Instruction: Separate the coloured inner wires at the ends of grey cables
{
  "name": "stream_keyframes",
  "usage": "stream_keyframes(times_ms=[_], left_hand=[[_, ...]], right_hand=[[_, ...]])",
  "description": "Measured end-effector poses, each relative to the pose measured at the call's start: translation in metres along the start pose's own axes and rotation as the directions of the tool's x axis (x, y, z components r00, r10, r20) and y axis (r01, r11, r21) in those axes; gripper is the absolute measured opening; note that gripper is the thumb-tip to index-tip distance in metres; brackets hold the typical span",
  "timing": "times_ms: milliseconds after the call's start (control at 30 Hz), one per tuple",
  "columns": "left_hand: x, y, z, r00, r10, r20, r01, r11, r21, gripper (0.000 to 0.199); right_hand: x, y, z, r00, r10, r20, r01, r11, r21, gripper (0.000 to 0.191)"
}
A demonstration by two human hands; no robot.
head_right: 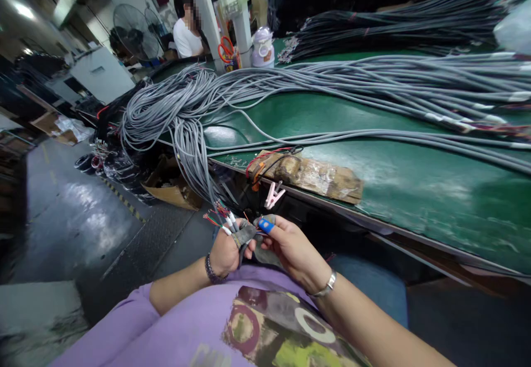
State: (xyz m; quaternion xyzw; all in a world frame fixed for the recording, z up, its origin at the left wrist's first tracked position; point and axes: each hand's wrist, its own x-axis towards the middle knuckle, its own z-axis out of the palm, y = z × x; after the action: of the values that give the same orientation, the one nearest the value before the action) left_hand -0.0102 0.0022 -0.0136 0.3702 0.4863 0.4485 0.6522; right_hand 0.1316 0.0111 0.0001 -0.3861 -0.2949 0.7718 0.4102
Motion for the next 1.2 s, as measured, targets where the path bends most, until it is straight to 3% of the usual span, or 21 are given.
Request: stream_keyframes(times_ms=[133,233,467,767,1000,1200], left_hand=[[-0.001,0.004,-0.005,0.987,-0.085,0.138,0.083,0.996,0.02,0.045],[-0.001,0.005,-0.007,0.962,-0.157,0.225,0.14,0.986,0.09,0.045],[0.0,0.001,-0.003,0.999,-0.019,0.031,0.019,1.0,0.002,0.04],[0.001,0.002,0.0,0.994,0.03,-0.102,-0.033,0.999,-0.03,0.04],[0.0,0.007,0.0,0.997,0.028,-0.075,-0.028,1.0,-0.008,0.039],[0.001,0.016,-0.002,0.995,-0.024,0.094,0.024,1.0,0.007,0.041]], right_hand=[[0.0,-0.002,-0.002,0.994,0.092,0.061,-0.096,0.993,0.067,0.032],[0.001,0.0,-0.004,0.995,0.087,0.045,-0.089,0.996,0.024,0.032],[0.001,0.006,-0.008,0.981,-0.103,-0.166,0.07,0.979,-0.194,0.04],[-0.009,0.004,-0.006,0.982,-0.124,-0.142,0.088,0.967,-0.24,0.039],[-0.006,-0.007,-0.016,0.969,-0.134,-0.209,0.117,0.989,-0.093,0.032],[0.008,-0.009,-0.028,0.984,-0.029,-0.177,0.045,0.995,0.089,0.033]])
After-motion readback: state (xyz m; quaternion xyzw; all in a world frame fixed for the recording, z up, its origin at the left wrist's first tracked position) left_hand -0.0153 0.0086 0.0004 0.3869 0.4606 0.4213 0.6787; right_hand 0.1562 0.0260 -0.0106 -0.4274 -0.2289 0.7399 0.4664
